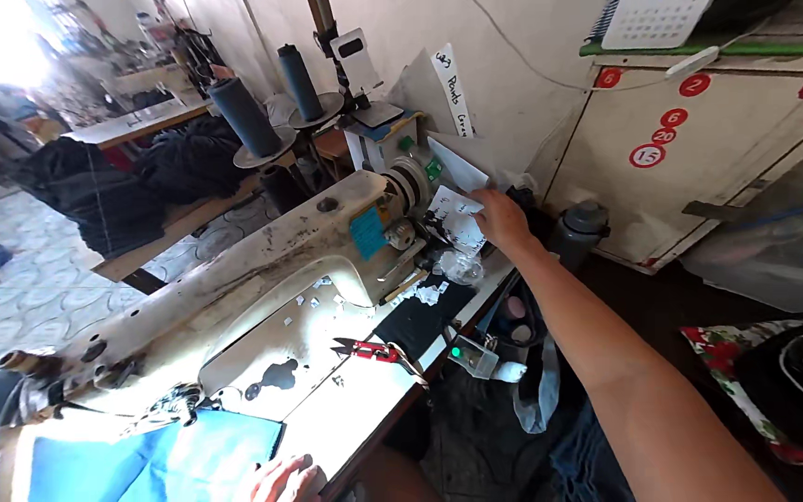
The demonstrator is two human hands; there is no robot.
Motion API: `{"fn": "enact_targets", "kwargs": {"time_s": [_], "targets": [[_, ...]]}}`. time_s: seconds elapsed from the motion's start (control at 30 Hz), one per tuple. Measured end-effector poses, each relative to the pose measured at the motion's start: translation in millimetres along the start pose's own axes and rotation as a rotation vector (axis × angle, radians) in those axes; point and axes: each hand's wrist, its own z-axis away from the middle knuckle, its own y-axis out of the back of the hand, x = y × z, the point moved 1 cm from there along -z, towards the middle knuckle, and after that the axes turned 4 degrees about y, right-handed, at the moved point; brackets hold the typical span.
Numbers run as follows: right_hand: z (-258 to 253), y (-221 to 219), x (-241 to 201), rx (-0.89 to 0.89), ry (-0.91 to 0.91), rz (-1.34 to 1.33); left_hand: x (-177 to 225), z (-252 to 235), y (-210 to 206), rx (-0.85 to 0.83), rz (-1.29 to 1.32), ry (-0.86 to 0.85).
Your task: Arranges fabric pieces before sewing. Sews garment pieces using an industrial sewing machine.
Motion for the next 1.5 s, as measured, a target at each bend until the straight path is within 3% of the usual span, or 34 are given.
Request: {"fn": "enact_targets", "kwargs": {"time_s": [0.2,0.33,0.43,0.5,0.6,0.67,0.8,0.9,1.03,1.17,1.23,1.5], "targets": [[42,31,-10,0.207,-0.080,-0.127,0,4,-1,0.055,0.033,0.004],[95,47,-53,0.307,-0.069,-0.262,1,8,0,0.116,0.046,0.004],[154,33,-123,0.204,0.077,-0.349,-3,8,1,0.222,0.099,-0.008],[188,3,-169,0.079,0.267,-0.428,-5,1,10,0.296,0.113,0.007],[238,-46,-232,-0.112,0.569,-0.422,-4,-2,50,0.270,0.103,0.104],[257,-66,-265,-0.157,0.659,-0.445,-12,8,75,0.258,0.098,0.139],[265,-84,-306,-0.211,0.693,-0.529,-23,44,102,0.275,0.162,0.253],[261,-92,-323,-0.228,0.752,-0.536,-15,57,95,0.266,0.235,0.258],[246,-103,-340,-0.260,0.836,-0.495,3,34,62,0.189,0.174,0.236],[237,-103,-346,-0.237,0.801,-0.496,-10,15,43,0.151,0.129,0.238],[235,-102,-343,-0.219,0.786,-0.510,-19,19,47,0.222,0.131,0.232],[233,-119,-359,-0.275,0.852,-0.688,-33,25,83,0.183,0.315,0.353]]}}
